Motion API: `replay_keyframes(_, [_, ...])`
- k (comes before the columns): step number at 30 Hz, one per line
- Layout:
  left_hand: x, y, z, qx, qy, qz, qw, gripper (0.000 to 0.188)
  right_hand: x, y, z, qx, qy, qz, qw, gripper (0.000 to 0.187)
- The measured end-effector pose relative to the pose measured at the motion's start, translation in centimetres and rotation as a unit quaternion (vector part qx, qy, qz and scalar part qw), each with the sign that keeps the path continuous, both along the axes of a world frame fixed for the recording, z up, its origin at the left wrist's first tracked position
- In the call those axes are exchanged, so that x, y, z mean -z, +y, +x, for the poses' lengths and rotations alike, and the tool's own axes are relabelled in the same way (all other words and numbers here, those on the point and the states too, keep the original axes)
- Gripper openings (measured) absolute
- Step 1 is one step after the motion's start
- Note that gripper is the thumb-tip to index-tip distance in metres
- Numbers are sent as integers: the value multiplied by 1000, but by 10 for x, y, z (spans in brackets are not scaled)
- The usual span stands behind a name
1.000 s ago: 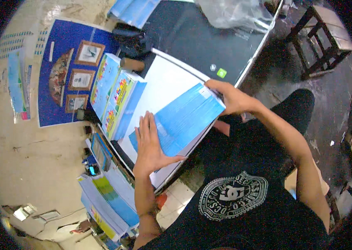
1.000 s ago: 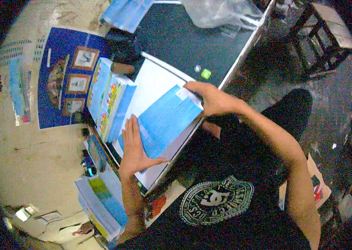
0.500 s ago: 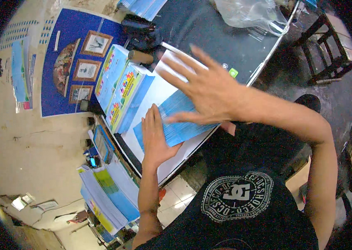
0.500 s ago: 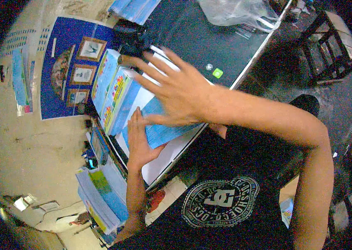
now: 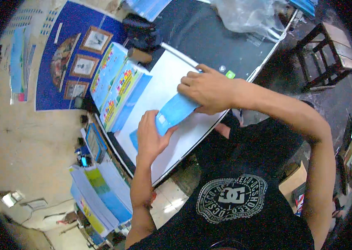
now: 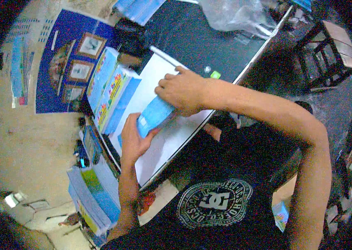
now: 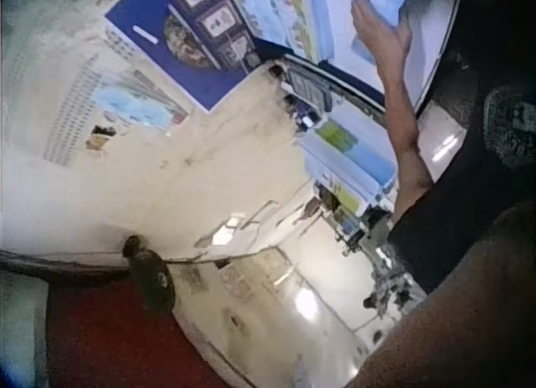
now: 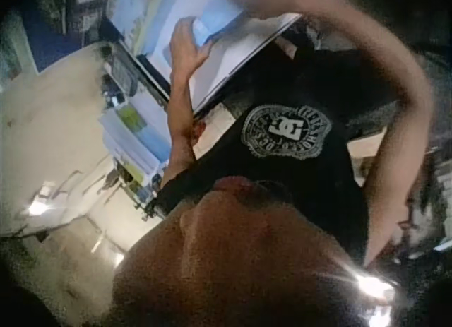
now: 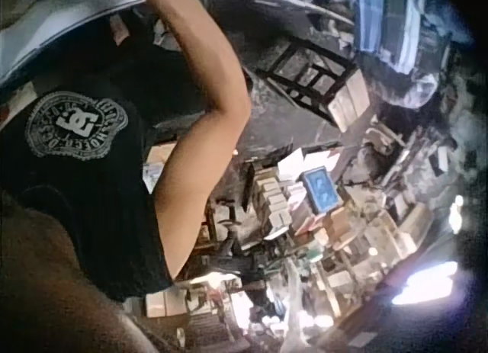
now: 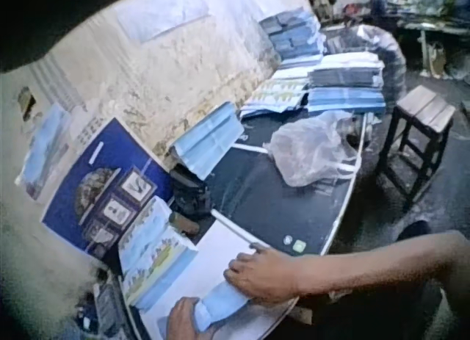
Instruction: The person flips through and aligns stacks of booklet pages, wraps printed covers around them by hand to assemble booklets, and places the finished booklets onto stacks on the workbench.
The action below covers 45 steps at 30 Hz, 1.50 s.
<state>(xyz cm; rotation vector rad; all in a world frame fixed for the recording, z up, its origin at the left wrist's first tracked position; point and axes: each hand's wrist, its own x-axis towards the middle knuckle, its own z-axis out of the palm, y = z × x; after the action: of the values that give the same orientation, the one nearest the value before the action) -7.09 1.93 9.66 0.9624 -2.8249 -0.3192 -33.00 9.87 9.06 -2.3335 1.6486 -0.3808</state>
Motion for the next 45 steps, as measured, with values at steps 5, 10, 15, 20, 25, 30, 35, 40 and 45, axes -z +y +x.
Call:
replay_keyframes(5, [7,22,-12,6,-26,-61,998,77,3,11,-3,-3,10,-103,995,69])
replay_keyframes(10, [6,28,-13,-5,-84,-19,996,96,14,18,-11,10,68,-47,997,87])
replay_keyframes(15, [8,27,-9,-29,-72,-37,996,93,13,73,-12,129,-43,-173,975,74])
replay_keyframes(20, [6,26,-19,-20,-28,-35,999,89,42,138,12,210,-117,-161,957,49])
replay_keyframes(25, [10,18,-14,-19,-27,-46,998,94,64,135,30,249,-104,-179,946,39])
replay_keyframes(30, [10,15,-17,-30,-34,-35,998,96,68,129,35,256,-91,-160,949,37])
replay_keyframes(35, [15,8,-14,-5,-19,-48,999,95,70,134,33,257,-39,-166,951,34])
replay_keyframes(40, [13,6,-17,1,-23,-48,999,94,70,134,30,252,-29,-164,953,33])
replay_keyframes(45, [13,6,-17,7,-16,-55,998,93,70,134,28,255,-30,-167,952,31])
